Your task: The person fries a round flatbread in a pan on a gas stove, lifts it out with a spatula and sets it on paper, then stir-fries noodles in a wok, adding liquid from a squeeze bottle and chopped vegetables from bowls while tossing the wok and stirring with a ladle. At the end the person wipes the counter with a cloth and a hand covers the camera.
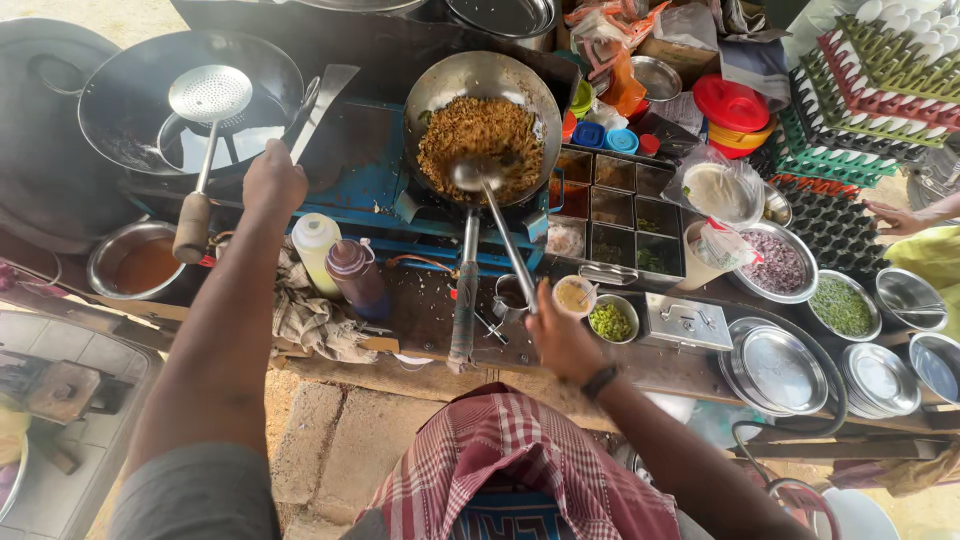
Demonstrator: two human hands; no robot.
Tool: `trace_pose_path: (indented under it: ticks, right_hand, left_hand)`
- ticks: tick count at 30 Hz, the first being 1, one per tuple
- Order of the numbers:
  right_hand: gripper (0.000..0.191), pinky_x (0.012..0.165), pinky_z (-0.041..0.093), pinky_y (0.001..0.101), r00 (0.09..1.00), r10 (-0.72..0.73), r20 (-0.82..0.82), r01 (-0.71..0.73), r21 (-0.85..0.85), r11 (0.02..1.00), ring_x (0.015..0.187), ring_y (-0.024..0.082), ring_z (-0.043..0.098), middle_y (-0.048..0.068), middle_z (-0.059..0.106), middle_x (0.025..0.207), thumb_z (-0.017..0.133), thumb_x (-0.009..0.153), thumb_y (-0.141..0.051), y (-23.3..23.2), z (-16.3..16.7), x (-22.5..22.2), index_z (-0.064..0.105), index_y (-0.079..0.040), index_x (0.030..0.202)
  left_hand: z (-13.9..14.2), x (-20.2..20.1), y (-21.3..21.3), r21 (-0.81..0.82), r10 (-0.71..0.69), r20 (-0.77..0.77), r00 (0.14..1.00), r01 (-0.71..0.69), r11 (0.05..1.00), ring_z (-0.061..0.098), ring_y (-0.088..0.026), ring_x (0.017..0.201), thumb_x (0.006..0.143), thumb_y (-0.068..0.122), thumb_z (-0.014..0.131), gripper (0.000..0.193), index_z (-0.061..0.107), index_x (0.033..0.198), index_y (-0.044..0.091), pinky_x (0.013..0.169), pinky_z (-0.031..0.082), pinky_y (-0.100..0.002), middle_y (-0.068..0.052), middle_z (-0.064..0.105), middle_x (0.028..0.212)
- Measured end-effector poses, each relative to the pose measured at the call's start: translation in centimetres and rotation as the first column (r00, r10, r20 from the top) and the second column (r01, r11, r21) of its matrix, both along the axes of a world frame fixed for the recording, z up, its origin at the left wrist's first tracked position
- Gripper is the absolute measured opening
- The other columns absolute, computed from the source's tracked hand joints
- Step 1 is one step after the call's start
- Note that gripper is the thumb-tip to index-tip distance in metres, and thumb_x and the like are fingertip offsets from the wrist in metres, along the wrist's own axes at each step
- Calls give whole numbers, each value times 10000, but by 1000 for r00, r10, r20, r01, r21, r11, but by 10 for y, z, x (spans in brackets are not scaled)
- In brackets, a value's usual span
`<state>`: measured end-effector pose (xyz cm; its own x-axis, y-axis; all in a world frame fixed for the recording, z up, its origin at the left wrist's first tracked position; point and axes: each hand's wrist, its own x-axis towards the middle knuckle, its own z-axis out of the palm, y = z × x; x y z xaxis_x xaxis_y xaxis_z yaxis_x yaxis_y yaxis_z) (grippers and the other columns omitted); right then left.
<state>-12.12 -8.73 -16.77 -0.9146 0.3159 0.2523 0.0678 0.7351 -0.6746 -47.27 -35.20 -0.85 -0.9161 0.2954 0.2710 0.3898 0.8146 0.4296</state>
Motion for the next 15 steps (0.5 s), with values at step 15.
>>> trace_pose_path:
  ticks: [15]
  right_hand:
    - [887,639,562,498,887,-94,452,-85,361,929,698,380,734,225,709,789,603,931,-296,76,82,69,81,-99,1620]
  left_hand:
    - [-84,99,77,551,-557,-13,831,471,689,730,-246,931,840,255,808,386,651,1120,41,853,573,-376,-110,721,1023]
